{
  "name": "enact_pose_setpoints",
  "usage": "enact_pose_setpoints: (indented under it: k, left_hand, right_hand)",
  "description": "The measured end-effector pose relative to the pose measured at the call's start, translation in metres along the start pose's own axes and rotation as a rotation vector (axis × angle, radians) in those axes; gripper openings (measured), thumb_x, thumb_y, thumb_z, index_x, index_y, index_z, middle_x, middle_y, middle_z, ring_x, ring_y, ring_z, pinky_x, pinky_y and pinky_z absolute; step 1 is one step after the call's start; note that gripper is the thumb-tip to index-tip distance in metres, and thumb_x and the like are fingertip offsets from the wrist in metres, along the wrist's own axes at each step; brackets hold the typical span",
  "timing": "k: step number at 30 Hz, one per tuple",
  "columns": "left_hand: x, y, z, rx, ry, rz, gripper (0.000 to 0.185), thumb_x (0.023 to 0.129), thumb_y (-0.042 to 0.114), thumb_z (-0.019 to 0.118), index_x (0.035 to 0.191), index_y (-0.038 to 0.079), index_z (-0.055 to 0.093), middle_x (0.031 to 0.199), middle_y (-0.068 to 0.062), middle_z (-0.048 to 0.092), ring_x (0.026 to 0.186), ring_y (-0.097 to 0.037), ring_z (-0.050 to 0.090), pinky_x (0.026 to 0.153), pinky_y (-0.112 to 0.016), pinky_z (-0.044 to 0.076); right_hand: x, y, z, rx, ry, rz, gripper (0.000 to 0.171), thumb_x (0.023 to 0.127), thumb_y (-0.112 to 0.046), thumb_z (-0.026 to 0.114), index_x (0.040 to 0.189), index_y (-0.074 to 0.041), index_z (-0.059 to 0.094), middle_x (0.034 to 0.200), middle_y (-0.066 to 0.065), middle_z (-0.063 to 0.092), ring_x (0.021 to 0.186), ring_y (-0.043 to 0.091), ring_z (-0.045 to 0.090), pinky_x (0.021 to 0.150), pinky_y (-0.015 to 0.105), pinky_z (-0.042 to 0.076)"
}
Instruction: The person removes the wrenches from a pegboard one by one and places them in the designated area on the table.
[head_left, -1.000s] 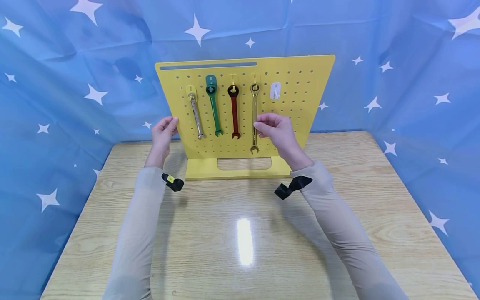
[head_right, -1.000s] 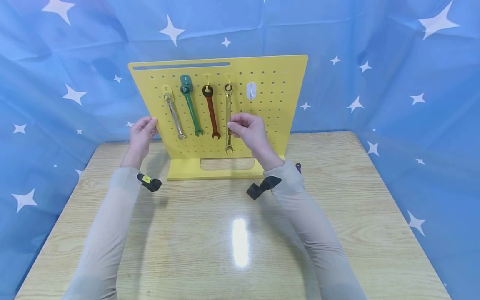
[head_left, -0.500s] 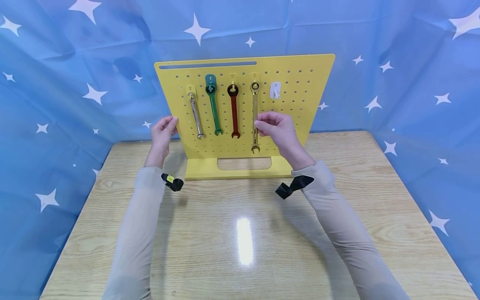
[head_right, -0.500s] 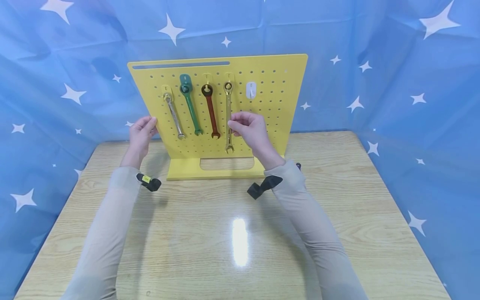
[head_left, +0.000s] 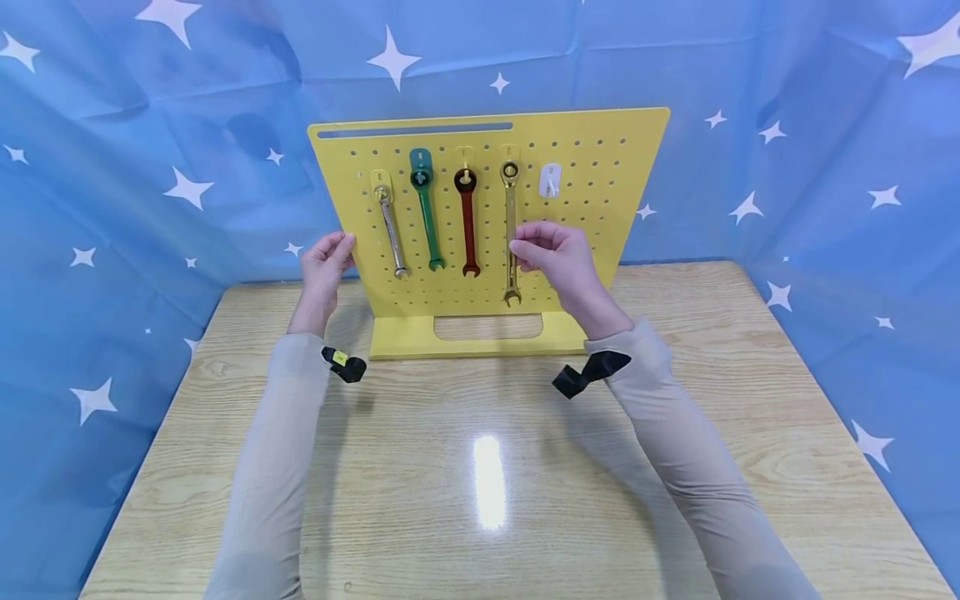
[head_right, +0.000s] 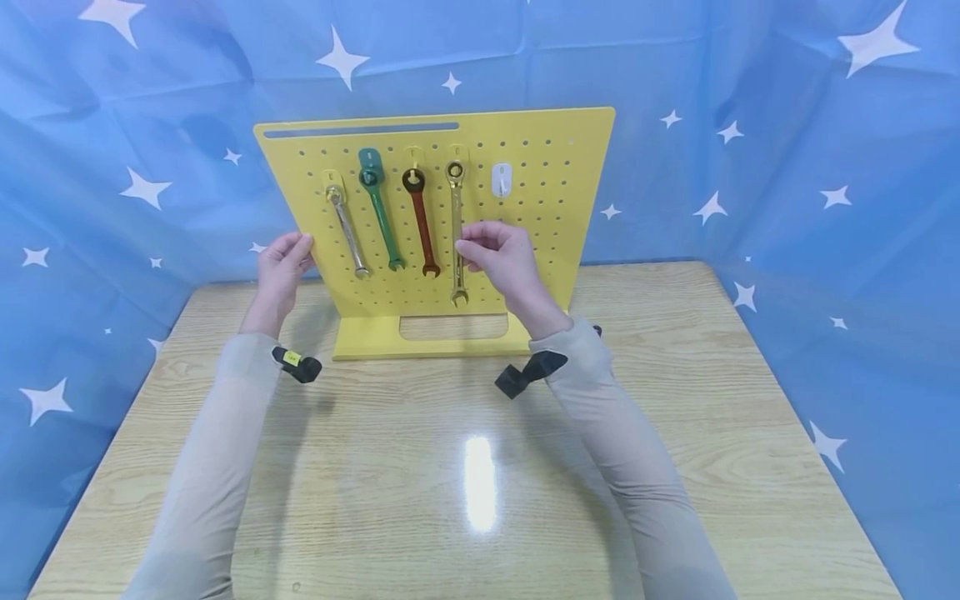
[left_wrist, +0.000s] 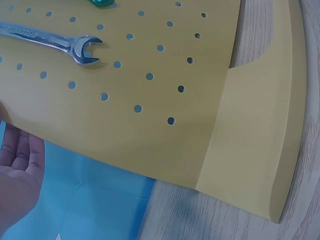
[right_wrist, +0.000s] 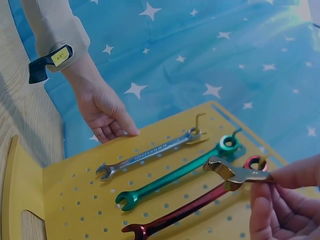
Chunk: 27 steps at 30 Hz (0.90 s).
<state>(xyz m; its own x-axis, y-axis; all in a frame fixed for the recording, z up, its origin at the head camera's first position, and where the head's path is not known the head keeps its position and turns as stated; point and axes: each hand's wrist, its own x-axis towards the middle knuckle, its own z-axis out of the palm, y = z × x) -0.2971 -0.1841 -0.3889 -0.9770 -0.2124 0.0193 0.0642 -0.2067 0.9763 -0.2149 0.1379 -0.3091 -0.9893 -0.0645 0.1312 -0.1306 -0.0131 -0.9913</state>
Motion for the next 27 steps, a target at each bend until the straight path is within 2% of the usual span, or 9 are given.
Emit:
enact_pose_setpoints:
  k: [12,21,27]
  left_hand:
    - [-0.001,0.001,0.000,-0.008,-0.006,-0.008,0.013,0.089,0.013,0.066,0.077,0.018,0.068,0.075,0.005,0.064,0.070,-0.008,0.059,0.068,-0.019,0.051]
    - [0.000,0.001,-0.001,0.018,-0.010,-0.016,0.013,0.090,0.013,0.065,0.077,0.018,0.067,0.077,0.004,0.063,0.071,-0.008,0.059,0.074,-0.024,0.050]
    - [-0.001,0.002,-0.001,0.016,-0.019,-0.017,0.011,0.088,0.014,0.066,0.078,0.018,0.067,0.076,0.004,0.064,0.072,-0.009,0.060,0.070,-0.020,0.051]
  right_hand:
    - [-0.003,0.003,-0.009,-0.046,0.020,-0.067,0.007,0.087,0.004,0.062,0.093,0.002,0.063,0.075,-0.006,0.063,0.067,0.007,0.059,0.061,0.018,0.052]
    - [-0.009,0.007,-0.030,-0.086,0.042,-0.112,0.008,0.086,0.007,0.062,0.090,0.000,0.064,0.072,-0.008,0.064,0.065,0.006,0.059,0.061,0.019,0.053]
    - [-0.014,0.006,-0.047,-0.081,0.068,-0.140,0.012,0.084,0.008,0.063,0.086,-0.003,0.066,0.071,-0.006,0.064,0.063,0.006,0.059,0.060,0.019,0.054]
